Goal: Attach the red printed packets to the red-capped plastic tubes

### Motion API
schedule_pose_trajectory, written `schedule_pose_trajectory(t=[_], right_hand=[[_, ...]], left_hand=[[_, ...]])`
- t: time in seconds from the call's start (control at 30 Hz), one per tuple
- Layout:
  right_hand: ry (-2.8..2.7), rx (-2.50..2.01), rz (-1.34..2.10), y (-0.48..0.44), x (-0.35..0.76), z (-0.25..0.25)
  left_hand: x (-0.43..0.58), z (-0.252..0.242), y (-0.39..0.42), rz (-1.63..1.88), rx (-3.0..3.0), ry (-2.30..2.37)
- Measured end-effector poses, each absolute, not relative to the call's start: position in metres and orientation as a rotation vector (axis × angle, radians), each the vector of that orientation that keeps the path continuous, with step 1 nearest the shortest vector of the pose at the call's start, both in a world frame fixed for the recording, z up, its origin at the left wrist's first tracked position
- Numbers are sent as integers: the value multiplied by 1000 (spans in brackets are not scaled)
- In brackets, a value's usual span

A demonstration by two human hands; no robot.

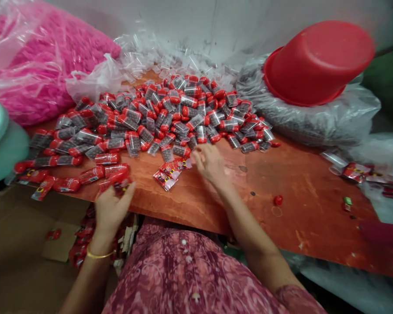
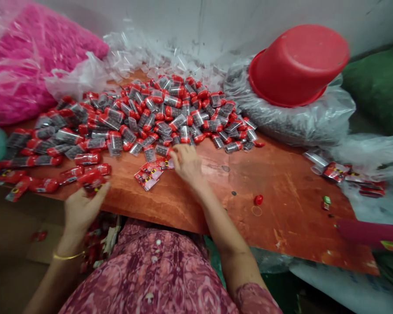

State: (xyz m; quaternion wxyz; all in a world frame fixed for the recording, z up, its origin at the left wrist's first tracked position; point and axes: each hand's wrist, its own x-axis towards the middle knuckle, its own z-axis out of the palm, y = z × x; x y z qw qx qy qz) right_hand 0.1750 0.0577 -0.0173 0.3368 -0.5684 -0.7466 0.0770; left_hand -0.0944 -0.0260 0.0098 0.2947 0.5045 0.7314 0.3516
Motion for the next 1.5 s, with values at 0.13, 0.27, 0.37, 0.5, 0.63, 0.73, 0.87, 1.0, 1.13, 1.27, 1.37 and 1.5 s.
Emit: schedule_pose_trajectory(t=[0.13, 0.27, 0.37, 0.5, 0.63, 0.73, 0.87, 1.0, 1.13, 1.27, 1.37, 1.5], right_hand=[[-2285, -1684, -54, 118, 202, -15], [-2478, -1744, -122, 120, 209, -21], [-2445, -1849, -162, 92, 210, -28], [-2394, -1975, -152, 49, 211, -35], [-2284, -1949, -105, 30, 198, -29], [-2169, -1933, -1, 37, 179, -25], [-2149, -1920, 68, 55, 155, -29], [-2231, -1839, 163, 53, 150, -37], [-2242, -1797, 138, 43, 158, -38], [-2314, -1787, 138, 44, 162, -37], [-2211, -1790, 244, 46, 161, -38], [-1679, -1599, 607, 36, 156, -36]], left_hand=[[-160, 0, -33, 642, 1860, 2318], [-172, -9, -36, 513, 1927, 2364], [-138, -9, -26, 636, 2084, 2146], [-63, -10, 1, 651, 2335, 1734], [-14, -20, 19, 518, 2441, 1610], [-8, -30, 18, 427, 2463, 1603], [-16, -39, 8, 426, 2473, 1659], [-21, -42, 2, 434, 2499, 1667], [-26, -43, -1, 456, 2478, 1646], [-28, -48, -1, 510, 2441, 1640], [-27, -46, -2, 591, 2400, 1637], [-20, -31, -3, 924, 2120, 1720]])
